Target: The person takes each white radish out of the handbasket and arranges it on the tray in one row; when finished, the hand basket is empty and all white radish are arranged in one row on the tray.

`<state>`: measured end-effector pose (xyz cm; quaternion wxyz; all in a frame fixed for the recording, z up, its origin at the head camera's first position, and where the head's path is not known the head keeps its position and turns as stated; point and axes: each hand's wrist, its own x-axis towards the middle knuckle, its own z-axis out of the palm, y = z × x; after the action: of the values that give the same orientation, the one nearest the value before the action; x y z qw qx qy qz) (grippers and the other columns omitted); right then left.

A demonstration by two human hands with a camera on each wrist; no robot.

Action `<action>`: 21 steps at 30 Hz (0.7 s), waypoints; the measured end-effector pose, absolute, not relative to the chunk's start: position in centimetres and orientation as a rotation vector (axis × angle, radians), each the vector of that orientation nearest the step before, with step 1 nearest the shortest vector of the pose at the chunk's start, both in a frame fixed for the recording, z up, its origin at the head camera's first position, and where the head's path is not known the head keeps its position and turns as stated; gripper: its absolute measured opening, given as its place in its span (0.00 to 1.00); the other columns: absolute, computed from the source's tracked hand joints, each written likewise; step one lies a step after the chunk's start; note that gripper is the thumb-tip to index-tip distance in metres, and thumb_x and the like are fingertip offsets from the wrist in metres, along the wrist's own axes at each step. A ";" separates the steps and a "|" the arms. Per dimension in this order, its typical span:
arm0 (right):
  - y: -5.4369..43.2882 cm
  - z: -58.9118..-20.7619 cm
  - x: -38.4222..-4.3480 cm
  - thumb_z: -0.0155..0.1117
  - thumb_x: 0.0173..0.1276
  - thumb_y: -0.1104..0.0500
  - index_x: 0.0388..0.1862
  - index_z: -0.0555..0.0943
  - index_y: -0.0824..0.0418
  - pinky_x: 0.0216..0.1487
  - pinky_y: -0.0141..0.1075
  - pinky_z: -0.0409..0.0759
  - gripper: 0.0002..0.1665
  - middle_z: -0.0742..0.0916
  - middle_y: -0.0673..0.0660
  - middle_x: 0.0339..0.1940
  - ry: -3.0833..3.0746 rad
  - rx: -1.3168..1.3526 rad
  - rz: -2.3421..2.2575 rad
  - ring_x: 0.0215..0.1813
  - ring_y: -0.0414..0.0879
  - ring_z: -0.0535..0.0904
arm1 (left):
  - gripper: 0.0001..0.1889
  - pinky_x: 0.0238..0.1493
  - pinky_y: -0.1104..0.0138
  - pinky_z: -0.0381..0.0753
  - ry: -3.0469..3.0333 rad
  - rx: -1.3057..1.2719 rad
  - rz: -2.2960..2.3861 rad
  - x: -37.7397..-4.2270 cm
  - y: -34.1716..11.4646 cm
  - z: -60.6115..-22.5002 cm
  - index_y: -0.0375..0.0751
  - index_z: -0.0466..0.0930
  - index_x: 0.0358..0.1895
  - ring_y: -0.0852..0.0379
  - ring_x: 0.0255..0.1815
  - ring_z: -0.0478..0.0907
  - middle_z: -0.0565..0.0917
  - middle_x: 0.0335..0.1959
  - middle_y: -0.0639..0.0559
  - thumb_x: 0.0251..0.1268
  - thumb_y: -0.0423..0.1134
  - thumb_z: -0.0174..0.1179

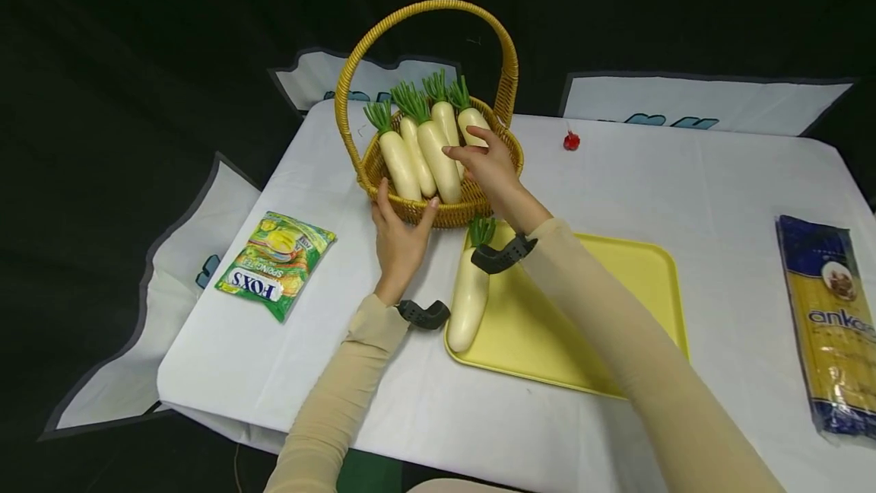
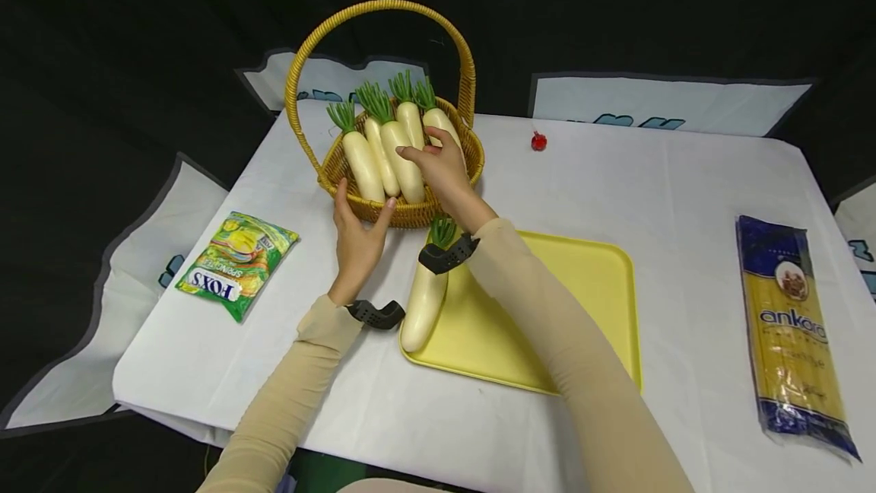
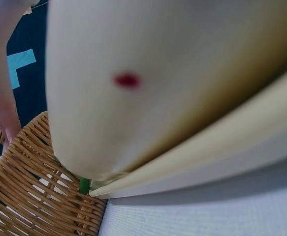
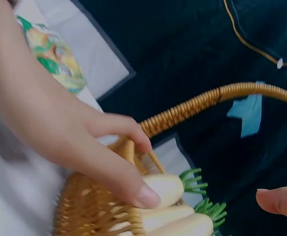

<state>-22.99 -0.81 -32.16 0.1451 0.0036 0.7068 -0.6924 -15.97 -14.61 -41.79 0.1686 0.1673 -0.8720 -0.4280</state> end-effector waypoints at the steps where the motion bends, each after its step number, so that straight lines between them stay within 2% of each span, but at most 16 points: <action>1: -1.1 -32.1 -23.4 0.64 0.59 0.54 0.66 0.61 0.50 0.61 0.45 0.69 0.37 0.72 0.57 0.59 2.036 0.023 -1.975 0.58 0.48 0.71 | 0.50 0.51 0.41 0.68 -2.477 0.475 -1.211 -16.0 -14.6 -41.8 0.57 0.39 0.71 0.29 0.59 0.64 0.48 0.69 0.31 0.48 0.75 0.48; 6: -2.1 -32.0 -25.2 0.63 0.60 0.52 0.69 0.57 0.51 0.63 0.45 0.66 0.40 0.67 0.57 0.65 2.123 0.046 -1.824 0.63 0.49 0.67 | 0.50 0.50 0.41 0.69 -2.470 0.472 -1.207 -16.1 -14.7 -41.7 0.57 0.40 0.71 0.30 0.58 0.65 0.49 0.69 0.31 0.47 0.75 0.48; 9: -2.6 -32.7 -25.9 0.63 0.60 0.51 0.70 0.52 0.51 0.64 0.45 0.64 0.44 0.61 0.58 0.70 2.193 0.060 -1.715 0.67 0.50 0.63 | 0.49 0.49 0.42 0.70 -2.473 0.475 -1.204 -16.0 -14.6 -41.6 0.57 0.40 0.70 0.30 0.57 0.66 0.49 0.69 0.32 0.47 0.75 0.48; 15: -2.9 -34.5 -26.5 0.65 0.57 0.48 0.72 0.45 0.49 0.65 0.47 0.63 0.51 0.50 0.60 0.72 2.247 0.100 -1.579 0.70 0.55 0.55 | 0.49 0.48 0.42 0.70 -2.475 0.466 -1.190 -16.0 -14.6 -41.7 0.57 0.41 0.70 0.30 0.57 0.67 0.49 0.69 0.31 0.48 0.74 0.47; 21: -2.5 -35.5 -26.9 0.66 0.57 0.50 0.72 0.40 0.49 0.57 0.46 0.71 0.55 0.51 0.56 0.73 2.152 0.024 -1.600 0.67 0.54 0.61 | 0.49 0.47 0.43 0.71 -2.478 0.468 -1.155 -15.9 -14.5 -41.9 0.57 0.41 0.70 0.30 0.54 0.69 0.50 0.68 0.31 0.48 0.75 0.47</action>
<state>-26.88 -2.47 -35.52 0.2278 0.0086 0.7813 -0.5811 -15.92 -14.51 -41.89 0.1830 0.1657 -0.8783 -0.4094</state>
